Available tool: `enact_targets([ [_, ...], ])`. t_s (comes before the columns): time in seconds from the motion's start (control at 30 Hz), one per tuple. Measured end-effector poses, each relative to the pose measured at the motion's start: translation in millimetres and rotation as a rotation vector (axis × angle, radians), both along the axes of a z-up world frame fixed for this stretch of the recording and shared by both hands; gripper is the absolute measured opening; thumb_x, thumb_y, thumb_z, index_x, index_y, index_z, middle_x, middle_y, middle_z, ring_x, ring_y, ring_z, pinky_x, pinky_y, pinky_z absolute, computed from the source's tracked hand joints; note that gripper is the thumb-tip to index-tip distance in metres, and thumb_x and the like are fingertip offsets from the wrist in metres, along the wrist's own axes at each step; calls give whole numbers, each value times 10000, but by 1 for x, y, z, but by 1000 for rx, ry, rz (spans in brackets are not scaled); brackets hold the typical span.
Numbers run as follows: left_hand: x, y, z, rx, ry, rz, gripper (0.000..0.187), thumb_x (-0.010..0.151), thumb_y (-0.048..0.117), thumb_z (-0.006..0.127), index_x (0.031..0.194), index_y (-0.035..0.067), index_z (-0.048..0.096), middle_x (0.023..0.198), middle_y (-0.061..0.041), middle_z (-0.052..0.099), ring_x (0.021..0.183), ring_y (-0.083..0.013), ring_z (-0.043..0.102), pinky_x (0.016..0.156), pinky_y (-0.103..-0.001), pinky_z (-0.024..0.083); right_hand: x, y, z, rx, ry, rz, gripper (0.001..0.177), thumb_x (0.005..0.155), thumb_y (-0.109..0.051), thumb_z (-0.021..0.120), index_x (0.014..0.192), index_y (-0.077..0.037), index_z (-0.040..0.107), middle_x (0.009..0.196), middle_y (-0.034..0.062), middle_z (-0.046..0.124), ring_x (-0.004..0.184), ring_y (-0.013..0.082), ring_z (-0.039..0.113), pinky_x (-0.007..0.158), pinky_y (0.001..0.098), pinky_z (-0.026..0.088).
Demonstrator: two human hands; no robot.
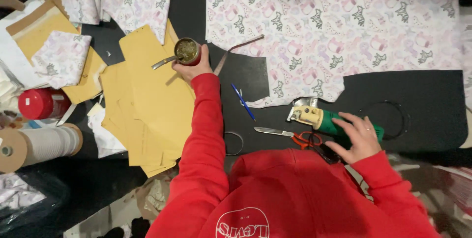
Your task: The person traces a pattern onto a piece of patterned fabric using a blue pencil. Then, they use a green electric fabric cutter to cut the fabric along the traced lines. The person also handles a stack of yellow paper patterns and a measuring tape during the process.
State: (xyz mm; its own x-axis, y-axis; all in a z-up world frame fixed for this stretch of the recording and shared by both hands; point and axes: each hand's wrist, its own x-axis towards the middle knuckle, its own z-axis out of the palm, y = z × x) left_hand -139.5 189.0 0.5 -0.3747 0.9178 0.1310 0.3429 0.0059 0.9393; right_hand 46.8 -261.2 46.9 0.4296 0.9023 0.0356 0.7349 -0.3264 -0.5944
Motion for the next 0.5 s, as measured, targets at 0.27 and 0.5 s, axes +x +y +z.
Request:
enact_targets([
  [0.27, 3, -3, -2, -33, -20, 25, 995, 614, 237, 973, 1379, 14, 376, 1347, -181, 526, 1242, -324, 575, 1006, -441, 539, 15, 17, -19, -157, -45, 34, 805, 663, -324, 866, 1395, -155, 577, 1291, 124, 587, 1181, 376, 560, 1062, 552, 416],
  [0.5, -32, -35, -47, 82, -74, -125, 1047, 733, 41, 831, 1575, -5, 209, 1587, -232, 311, 1376, -401, 430, 1149, -494, 413, 30, 23, -10, -120, 22, 63, 698, 646, -271, 869, 1296, -158, 642, 1097, 57, 661, 1023, 293, 634, 882, 418, 513],
])
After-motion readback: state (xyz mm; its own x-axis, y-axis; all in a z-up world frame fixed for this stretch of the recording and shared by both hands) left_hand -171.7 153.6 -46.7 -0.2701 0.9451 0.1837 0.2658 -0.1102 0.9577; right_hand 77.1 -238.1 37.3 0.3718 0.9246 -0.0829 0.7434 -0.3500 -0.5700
